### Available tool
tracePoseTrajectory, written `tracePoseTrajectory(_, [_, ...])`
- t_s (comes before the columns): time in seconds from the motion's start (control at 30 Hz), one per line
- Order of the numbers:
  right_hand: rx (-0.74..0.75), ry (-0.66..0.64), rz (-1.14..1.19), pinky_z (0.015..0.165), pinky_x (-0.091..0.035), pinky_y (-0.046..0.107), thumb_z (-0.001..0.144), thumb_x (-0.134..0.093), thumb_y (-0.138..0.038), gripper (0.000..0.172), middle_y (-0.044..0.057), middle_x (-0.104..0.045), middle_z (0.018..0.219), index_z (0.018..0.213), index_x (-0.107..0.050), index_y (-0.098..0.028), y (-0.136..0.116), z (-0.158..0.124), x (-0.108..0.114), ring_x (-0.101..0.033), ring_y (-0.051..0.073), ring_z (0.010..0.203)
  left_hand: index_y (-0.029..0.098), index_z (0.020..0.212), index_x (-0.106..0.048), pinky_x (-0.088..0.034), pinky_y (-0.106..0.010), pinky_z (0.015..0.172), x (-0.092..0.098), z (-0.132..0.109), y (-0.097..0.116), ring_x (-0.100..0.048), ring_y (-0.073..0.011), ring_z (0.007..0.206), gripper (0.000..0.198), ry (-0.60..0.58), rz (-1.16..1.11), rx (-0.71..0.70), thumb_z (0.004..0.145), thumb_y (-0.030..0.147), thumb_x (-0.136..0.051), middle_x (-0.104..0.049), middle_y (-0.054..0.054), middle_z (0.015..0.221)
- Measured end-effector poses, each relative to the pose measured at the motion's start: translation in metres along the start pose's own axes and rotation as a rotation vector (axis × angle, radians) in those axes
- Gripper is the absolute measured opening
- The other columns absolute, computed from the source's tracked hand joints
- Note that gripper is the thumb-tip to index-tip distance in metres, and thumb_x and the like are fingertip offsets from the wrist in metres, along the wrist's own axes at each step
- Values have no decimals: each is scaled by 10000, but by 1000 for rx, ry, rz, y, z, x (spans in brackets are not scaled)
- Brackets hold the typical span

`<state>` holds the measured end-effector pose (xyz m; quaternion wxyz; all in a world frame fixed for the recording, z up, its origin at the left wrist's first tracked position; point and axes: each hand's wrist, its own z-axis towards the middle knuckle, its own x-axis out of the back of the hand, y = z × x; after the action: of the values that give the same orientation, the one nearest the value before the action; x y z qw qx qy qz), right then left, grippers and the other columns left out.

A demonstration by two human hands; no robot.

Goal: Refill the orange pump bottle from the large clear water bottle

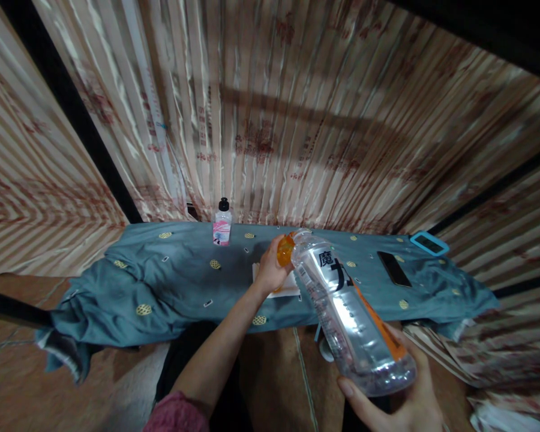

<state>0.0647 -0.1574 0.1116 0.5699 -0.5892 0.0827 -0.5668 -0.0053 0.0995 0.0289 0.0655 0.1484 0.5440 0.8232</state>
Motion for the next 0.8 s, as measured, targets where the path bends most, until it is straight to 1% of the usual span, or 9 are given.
tracePoseTrajectory(0.07, [-6, -6, -4, 859, -571, 398, 595, -689, -773, 1028, 153, -690, 1177, 1386, -484, -149, 0, 0, 0, -707, 325, 994, 200, 1325, -495, -511, -439, 1051, 0, 0, 0, -663, -279, 1175, 688, 5, 0, 7, 702, 229, -788, -670, -118, 1297])
tracePoseTrajectory(0.17, [-13, -6, 6, 833, -576, 390, 586, -684, -798, 1077, 183, -666, 1217, 1402, -470, -127, -1, 1, 0, -708, 325, 973, 207, 1326, -497, -514, -438, 1049, 0, 0, -1, -670, -272, 1158, 695, 9, -13, 16, 698, 234, -794, -676, -109, 1285])
tracePoseTrajectory(0.3, [-23, -17, 14, 832, -574, 402, 569, -646, -868, 1169, 259, -571, 1346, 1417, -449, -87, -4, 1, 1, -702, 331, 975, 212, 1317, -507, -522, -433, 1038, -1, 0, 0, -670, -272, 1159, 683, 14, -24, 16, 694, 210, -787, -678, -104, 1281])
tracePoseTrajectory(0.37, [-29, -24, 21, 839, -571, 409, 566, -632, -889, 1197, 281, -543, 1373, 1421, -440, -75, -5, 1, 1, -700, 333, 977, 218, 1314, -511, -515, -435, 1048, -1, 0, 0, -663, -274, 1174, 679, 15, -19, 17, 693, 205, -787, -675, -101, 1290])
tracePoseTrajectory(0.6, [-14, -11, 6, 834, -581, 418, 559, -619, -909, 1175, 238, -602, 1291, 1405, -461, -109, -6, 1, 1, -699, 335, 977, 222, 1314, -511, -525, -424, 1038, 0, 0, 1, -671, -268, 1159, 686, 10, -20, 26, 692, 235, -799, -686, -90, 1267])
tracePoseTrajectory(0.73, [-11, -10, 17, 844, -582, 411, 578, -645, -877, 1136, 204, -657, 1198, 1399, -463, -113, -6, -1, 0, -707, 328, 974, 223, 1304, -521, -511, -430, 1061, 1, 0, 4, -658, -272, 1187, 668, 6, -20, 27, 696, 239, -796, -681, -92, 1278])
tracePoseTrajectory(0.8, [-15, -15, 22, 836, -585, 405, 582, -654, -862, 1124, 203, -655, 1198, 1399, -460, -116, -4, 0, 0, -709, 324, 970, 222, 1308, -516, -507, -434, 1065, 2, 0, 6, -658, -271, 1187, 664, -8, -15, 27, 703, 234, -789, -681, -93, 1277])
